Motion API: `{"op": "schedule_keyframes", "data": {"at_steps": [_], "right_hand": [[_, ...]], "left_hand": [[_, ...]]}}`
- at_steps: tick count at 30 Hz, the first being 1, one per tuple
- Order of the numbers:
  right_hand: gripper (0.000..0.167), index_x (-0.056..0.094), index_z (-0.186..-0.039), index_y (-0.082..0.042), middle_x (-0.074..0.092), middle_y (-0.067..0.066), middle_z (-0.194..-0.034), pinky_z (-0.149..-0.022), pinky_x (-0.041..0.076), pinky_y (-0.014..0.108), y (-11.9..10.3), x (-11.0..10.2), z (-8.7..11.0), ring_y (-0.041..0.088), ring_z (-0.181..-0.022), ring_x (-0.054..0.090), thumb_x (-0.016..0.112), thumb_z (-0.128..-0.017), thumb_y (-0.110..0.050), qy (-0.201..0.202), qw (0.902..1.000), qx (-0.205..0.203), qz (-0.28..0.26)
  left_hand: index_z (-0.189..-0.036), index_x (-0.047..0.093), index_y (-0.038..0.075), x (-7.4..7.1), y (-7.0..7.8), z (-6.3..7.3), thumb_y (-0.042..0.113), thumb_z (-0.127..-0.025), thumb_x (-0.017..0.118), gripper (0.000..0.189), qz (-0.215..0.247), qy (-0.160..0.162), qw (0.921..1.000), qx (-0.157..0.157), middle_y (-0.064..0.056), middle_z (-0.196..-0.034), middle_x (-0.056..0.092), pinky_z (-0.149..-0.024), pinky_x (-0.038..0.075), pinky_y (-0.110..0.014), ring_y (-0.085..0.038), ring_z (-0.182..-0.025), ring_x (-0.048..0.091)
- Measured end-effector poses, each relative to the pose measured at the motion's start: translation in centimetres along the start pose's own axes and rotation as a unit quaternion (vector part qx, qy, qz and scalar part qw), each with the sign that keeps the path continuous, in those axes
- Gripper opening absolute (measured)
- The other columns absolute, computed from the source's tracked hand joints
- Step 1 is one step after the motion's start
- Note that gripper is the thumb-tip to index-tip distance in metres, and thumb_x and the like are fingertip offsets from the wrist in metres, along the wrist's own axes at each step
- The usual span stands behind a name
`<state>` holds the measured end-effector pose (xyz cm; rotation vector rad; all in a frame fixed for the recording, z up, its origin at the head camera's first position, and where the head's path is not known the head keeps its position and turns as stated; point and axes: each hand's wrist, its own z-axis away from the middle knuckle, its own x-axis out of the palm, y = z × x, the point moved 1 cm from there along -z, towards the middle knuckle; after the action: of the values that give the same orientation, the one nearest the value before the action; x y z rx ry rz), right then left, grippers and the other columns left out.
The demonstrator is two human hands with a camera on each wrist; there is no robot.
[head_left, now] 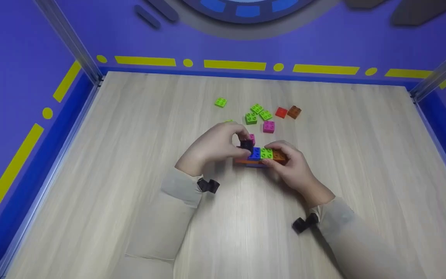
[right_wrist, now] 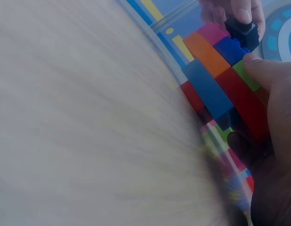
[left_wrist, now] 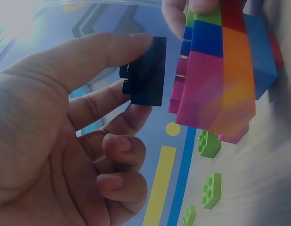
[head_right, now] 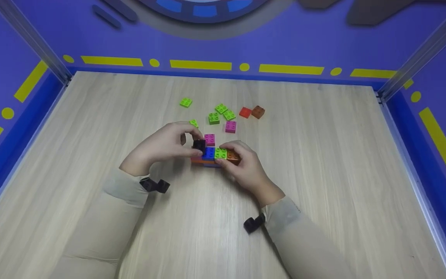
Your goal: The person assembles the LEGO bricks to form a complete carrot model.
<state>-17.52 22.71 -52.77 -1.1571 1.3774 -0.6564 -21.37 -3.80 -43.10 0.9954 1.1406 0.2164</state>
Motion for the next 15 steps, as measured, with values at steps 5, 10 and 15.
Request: {"op": "schedule_keyframes", "data": {"at_steps": [5,10,15], "right_hand": [[0.034,0.077,-0.131,-0.009,0.075,0.007,-0.133,-0.11,0.049,0.014,0.0,0.0,0.0,0.016,-0.123,0.066,0.088,-0.1,-0.016,0.0,1.0,0.0,0.002],[0.035,0.076,-0.133,-0.008,0.075,0.007,-0.134,-0.109,0.049,0.014,-0.1,0.0,0.0,0.017,-0.122,0.066,0.088,-0.101,-0.017,0.0,1.0,0.001,0.001],[0.038,0.075,-0.135,-0.008,0.074,0.007,-0.136,-0.109,0.048,0.015,-0.1,0.0,0.0,0.019,-0.124,0.065,0.088,-0.101,-0.018,-0.003,0.9999,0.01,0.0]], "left_hand": [[-0.124,0.081,0.013,0.3,-0.3,-0.2,0.022,-0.096,0.092,0.032,0.006,-0.011,0.9999,0.009,-0.004,-0.122,0.078,-0.109,0.056,-0.045,-0.034,-0.124,0.071],[-0.123,0.08,0.014,0.5,-0.6,-0.4,0.024,-0.095,0.093,0.032,0.014,-0.016,0.9998,0.005,-0.002,-0.124,0.078,-0.106,0.057,-0.045,-0.03,-0.118,0.07],[-0.122,0.079,0.014,0.7,-1.5,-0.6,0.023,-0.095,0.094,0.032,0.079,-0.029,0.9964,-0.01,-0.002,-0.128,0.079,-0.114,0.059,-0.047,-0.027,-0.128,0.074]]}}
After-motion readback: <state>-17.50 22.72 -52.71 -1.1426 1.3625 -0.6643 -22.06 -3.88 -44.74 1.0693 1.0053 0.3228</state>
